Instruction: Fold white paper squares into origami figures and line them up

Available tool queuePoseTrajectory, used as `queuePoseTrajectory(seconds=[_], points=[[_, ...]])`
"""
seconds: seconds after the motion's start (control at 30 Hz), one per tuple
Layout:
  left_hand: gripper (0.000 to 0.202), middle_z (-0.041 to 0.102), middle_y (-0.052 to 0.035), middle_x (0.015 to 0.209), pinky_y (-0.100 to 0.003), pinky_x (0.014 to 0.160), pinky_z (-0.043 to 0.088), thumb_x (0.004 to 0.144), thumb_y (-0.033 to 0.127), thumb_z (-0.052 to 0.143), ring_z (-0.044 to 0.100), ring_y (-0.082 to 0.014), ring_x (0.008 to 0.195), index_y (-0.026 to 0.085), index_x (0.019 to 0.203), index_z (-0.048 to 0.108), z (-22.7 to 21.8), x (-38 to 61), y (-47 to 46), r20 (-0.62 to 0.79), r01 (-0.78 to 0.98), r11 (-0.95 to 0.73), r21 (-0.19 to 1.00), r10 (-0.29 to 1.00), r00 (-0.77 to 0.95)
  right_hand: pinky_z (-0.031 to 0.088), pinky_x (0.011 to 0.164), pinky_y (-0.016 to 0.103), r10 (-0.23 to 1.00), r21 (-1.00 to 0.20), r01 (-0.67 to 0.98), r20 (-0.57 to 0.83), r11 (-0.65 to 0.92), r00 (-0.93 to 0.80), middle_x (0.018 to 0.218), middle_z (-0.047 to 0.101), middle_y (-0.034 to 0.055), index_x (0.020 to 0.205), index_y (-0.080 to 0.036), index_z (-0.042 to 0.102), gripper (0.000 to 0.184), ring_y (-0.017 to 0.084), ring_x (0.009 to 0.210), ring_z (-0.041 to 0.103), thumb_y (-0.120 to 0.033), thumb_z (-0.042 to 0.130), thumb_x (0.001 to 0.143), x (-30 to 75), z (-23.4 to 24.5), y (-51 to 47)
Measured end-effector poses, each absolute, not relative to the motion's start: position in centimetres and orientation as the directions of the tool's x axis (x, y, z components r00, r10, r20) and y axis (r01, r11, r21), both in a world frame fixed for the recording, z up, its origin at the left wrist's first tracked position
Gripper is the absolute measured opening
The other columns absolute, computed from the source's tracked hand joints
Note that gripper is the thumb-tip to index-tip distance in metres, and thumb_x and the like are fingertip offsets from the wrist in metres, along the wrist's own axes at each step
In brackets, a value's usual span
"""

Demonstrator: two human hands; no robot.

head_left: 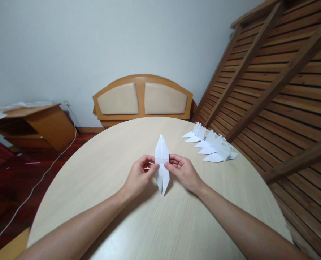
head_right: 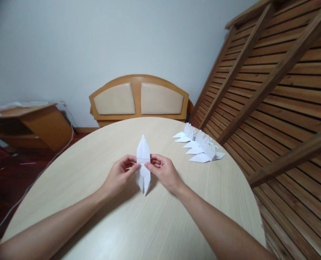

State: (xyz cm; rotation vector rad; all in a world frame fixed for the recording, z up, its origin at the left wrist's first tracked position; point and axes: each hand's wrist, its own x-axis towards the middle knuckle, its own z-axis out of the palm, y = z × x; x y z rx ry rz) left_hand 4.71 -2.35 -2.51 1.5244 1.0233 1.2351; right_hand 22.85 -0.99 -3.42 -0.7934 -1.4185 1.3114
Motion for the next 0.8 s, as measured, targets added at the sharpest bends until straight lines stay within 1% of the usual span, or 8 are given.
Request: queuePoseTrajectory(seconds=[0.1,0.17,0.23,0.33,0.43,0.57,0.73,0.8], points=[[0.033,0.065,-0.0021,0.08,-0.024,0.061,0.048,0.078,0.037,0.076,0.059,-0.0124,0.067,0.016,0.098,0.061,-2.87,4.71,-1.91,0.213,-0.004,-0.214,0.977,0.969,0.125,0.058,0.075,0.032,0.938,-0.979,-0.133,0.189,0.156,-0.29,0.088,0.076,0.005,0.106,-0.018,0.072,0.04,0.017,0.078,0.071,-0.04,0.081,0.074,23.08,-3.66,-0.76],[0.039,0.067,-0.0031,0.081,-0.024,0.06,0.048,0.077,0.039,0.078,0.06,-0.0126,0.067,0.016,0.104,0.061,-3.0,4.78,-1.78,0.176,-0.042,-0.172,0.984,0.973,0.149,0.057,0.068,0.029,0.946,-0.982,-0.117,0.172,0.145,-0.275,0.081,0.075,0.003,0.105,-0.017,0.072,0.04,0.015,0.07,0.069,-0.039,0.082,0.073,23.2,-3.78,-0.67],[0.039,0.068,-0.0051,0.081,-0.025,0.059,0.049,0.076,0.042,0.079,0.062,-0.0138,0.067,0.015,0.1,0.064,-3.07,4.84,-1.76,0.136,-0.047,-0.13,0.99,0.973,0.188,0.056,0.064,0.027,0.953,-0.984,-0.111,0.164,0.139,-0.255,0.076,0.073,0.0013,0.102,-0.017,0.072,0.039,0.014,0.066,0.068,-0.038,0.084,0.071,23.25,-3.82,-0.66],[0.037,0.069,-0.0056,0.076,-0.026,0.058,0.051,0.074,0.047,0.08,0.063,-0.0148,0.065,0.015,0.085,0.065,-3.13,4.85,-1.81,0.077,-0.038,-0.07,0.997,0.972,0.224,0.055,0.061,0.025,0.955,-0.988,-0.108,0.131,0.106,-0.266,0.077,0.073,0.0013,0.097,-0.017,0.07,0.036,0.014,0.067,0.068,-0.038,0.084,0.07,23.19,-3.75,-0.76],[0.037,0.07,-0.0052,0.076,-0.027,0.059,0.052,0.075,0.047,0.079,0.065,-0.0156,0.065,0.015,0.086,0.065,-3.21,4.86,-1.9,0.054,-0.026,-0.049,0.998,0.973,0.224,0.052,0.056,0.023,0.953,-0.992,-0.107,0.095,0.067,-0.287,0.075,0.071,0.0002,0.092,-0.017,0.068,0.035,0.014,0.064,0.067,-0.039,0.084,0.07,23.11,-3.67,-0.82],[0.038,0.072,-0.0079,0.079,-0.026,0.058,0.05,0.075,0.044,0.081,0.066,-0.0159,0.065,0.013,0.093,0.068,-3.35,4.89,-2.03,0.032,-0.016,-0.029,0.999,0.963,0.267,0.051,0.054,0.022,0.967,-0.99,-0.133,0.085,0.054,-0.24,0.072,0.068,-0.0023,0.093,-0.017,0.066,0.036,0.012,0.061,0.066,-0.039,0.083,0.072,23.14,-3.7,-0.76],[0.041,0.071,-0.0066,0.073,-0.025,0.056,0.049,0.073,0.046,0.082,0.065,-0.0151,0.06,0.012,0.091,0.069,-3.43,4.58,-1.84,-0.035,-0.02,0.042,0.999,0.96,0.277,0.055,0.06,0.024,0.947,-0.988,-0.152,0.043,-0.006,-0.318,0.089,0.072,0.0027,0.105,-0.017,0.064,0.044,0.014,0.069,0.07,-0.033,0.085,0.07,23.21,-3.9,-0.75],[0.042,0.071,-0.0064,0.073,-0.025,0.056,0.049,0.072,0.045,0.083,0.064,-0.0147,0.06,0.012,0.092,0.069,-3.47,4.44,-1.69,-0.05,-0.036,0.063,0.997,0.955,0.294,0.055,0.06,0.025,0.946,-0.989,-0.15,0.045,-0.005,-0.322,0.089,0.072,0.0024,0.107,-0.017,0.064,0.047,0.015,0.069,0.071,-0.031,0.086,0.068,23.22,-4.01,-0.73]])
